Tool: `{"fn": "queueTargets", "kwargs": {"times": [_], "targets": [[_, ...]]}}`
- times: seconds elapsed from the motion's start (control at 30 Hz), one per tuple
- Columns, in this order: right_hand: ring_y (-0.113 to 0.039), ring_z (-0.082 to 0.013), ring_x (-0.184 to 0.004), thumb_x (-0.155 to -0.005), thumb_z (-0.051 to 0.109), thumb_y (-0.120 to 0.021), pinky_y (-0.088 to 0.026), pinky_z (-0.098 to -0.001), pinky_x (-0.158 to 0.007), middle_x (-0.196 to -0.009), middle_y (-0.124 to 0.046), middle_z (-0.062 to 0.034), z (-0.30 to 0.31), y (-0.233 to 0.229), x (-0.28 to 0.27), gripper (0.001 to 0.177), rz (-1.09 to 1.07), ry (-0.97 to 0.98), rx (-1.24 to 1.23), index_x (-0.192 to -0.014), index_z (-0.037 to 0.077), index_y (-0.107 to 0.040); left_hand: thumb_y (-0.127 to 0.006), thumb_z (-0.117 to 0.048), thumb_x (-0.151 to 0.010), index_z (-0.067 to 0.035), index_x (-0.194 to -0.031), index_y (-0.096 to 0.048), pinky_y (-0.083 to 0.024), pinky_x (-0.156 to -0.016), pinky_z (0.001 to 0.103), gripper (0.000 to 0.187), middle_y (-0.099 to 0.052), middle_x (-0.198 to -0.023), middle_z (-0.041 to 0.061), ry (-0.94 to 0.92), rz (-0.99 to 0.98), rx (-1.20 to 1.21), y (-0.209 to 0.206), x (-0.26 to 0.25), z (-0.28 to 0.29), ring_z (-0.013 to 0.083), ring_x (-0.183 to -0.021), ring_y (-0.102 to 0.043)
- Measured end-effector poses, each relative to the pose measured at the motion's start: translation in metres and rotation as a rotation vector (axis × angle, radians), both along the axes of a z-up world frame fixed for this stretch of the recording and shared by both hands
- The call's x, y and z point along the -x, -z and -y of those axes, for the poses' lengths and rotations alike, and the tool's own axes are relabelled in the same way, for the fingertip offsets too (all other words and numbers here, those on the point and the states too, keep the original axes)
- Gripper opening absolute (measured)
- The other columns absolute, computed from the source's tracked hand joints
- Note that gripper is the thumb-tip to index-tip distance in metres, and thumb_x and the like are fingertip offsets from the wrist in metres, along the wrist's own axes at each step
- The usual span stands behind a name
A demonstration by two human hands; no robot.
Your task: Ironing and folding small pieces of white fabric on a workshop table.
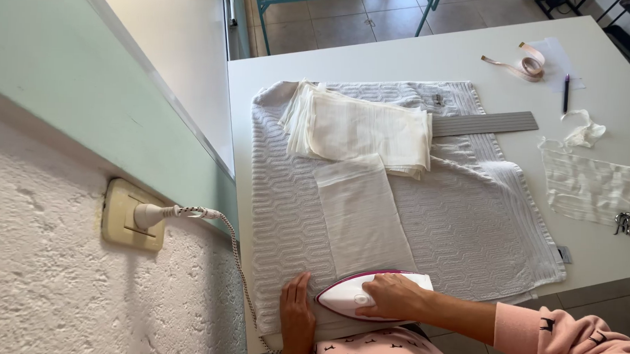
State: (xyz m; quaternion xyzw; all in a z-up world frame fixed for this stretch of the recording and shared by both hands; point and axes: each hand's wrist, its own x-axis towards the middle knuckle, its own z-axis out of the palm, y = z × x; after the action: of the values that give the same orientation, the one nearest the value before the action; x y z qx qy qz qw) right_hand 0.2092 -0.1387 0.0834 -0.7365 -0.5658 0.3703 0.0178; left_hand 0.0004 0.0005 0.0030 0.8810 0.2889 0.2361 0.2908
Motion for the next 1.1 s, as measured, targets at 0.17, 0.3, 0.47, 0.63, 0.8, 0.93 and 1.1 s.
{"fn": "queueTargets", "kwargs": {"times": [0.17,0.3,0.47,0.63,0.8,0.93,1.1], "targets": [[-0.068,-0.0232,-0.065,-0.092,0.055,-0.073,-0.058,-0.0382,-0.066,-0.079,-0.069,-0.0098,0.020,-0.014,-0.014,0.052,0.030,0.098,0.044,-0.087,0.005,-0.066,-0.051,0.012,-0.072,-0.009,-0.139,-0.052,-0.040,-0.112,0.042,0.070,-0.056,-0.137,0.006,-0.009,-0.097,-0.053,0.008,0.000,0.006,0.0277,-0.127,-0.051],[-0.069,-0.0253,-0.069,-0.089,0.058,-0.074,-0.058,-0.0410,-0.071,-0.081,-0.070,-0.0108,0.044,-0.016,-0.036,0.052,0.046,0.198,0.065,-0.088,0.006,-0.068,-0.047,0.015,-0.054,-0.006,-0.145,-0.046,-0.038,-0.112,0.044,0.093,-0.051,-0.148,0.012,0.057,-0.064,-0.170,-0.003,-0.006,0.031,0.0321,-0.137,-0.047],[-0.073,-0.0277,-0.079,-0.089,0.057,-0.074,-0.062,-0.0415,-0.071,-0.092,-0.072,-0.0176,0.075,-0.006,-0.061,0.055,0.028,0.255,0.081,-0.102,0.004,-0.070,-0.057,-0.046,-0.093,-0.013,-0.159,-0.029,-0.001,-0.127,0.053,0.078,-0.022,-0.170,0.006,0.371,-0.215,-0.459,0.005,-0.023,0.076,0.0280,-0.159,-0.010],[-0.073,-0.0231,-0.068,-0.089,0.054,-0.075,-0.062,-0.0371,-0.063,-0.083,-0.073,-0.0140,0.105,-0.010,-0.096,0.049,0.011,0.291,0.069,-0.092,0.005,-0.070,-0.043,-0.052,-0.094,-0.013,-0.161,-0.021,0.000,-0.127,0.056,0.081,-0.014,-0.172,0.006,0.275,-0.244,-0.573,0.034,-0.028,0.082,0.0264,-0.160,-0.006],[-0.066,-0.0195,-0.071,-0.095,0.063,-0.062,-0.062,-0.0319,-0.059,-0.094,-0.065,-0.0131,0.143,0.020,-0.153,0.058,0.067,0.295,0.151,-0.106,0.006,-0.067,-0.041,-0.047,-0.096,-0.014,-0.161,-0.023,-0.005,-0.126,0.057,0.075,-0.015,-0.172,0.005,0.299,-0.240,-0.551,0.033,-0.029,0.079,0.0262,-0.160,-0.008],[-0.065,-0.0137,-0.049,-0.089,0.064,-0.065,-0.056,-0.0247,-0.043,-0.073,-0.072,-0.0099,0.175,0.019,-0.199,0.061,0.127,0.405,0.119,-0.099,0.004,-0.070,-0.048,-0.042,-0.094,-0.013,-0.159,-0.028,-0.010,-0.126,0.054,0.074,-0.022,-0.170,0.004,0.307,-0.287,-0.489,0.004,-0.029,0.085,0.0260,-0.158,-0.017],[-0.063,-0.0119,-0.037,-0.090,0.063,-0.058,-0.052,-0.0230,-0.028,-0.063,-0.071,-0.0104,0.178,-0.006,-0.242,0.065,0.144,0.541,0.144,-0.109,0.002,-0.067,-0.054,-0.009,-0.095,-0.006,-0.132,-0.059,-0.044,-0.083,0.036,0.037,-0.063,-0.094,0.005,0.107,-0.100,-0.153,-0.042,-0.085,0.031,0.0197,-0.082,-0.053]]}}
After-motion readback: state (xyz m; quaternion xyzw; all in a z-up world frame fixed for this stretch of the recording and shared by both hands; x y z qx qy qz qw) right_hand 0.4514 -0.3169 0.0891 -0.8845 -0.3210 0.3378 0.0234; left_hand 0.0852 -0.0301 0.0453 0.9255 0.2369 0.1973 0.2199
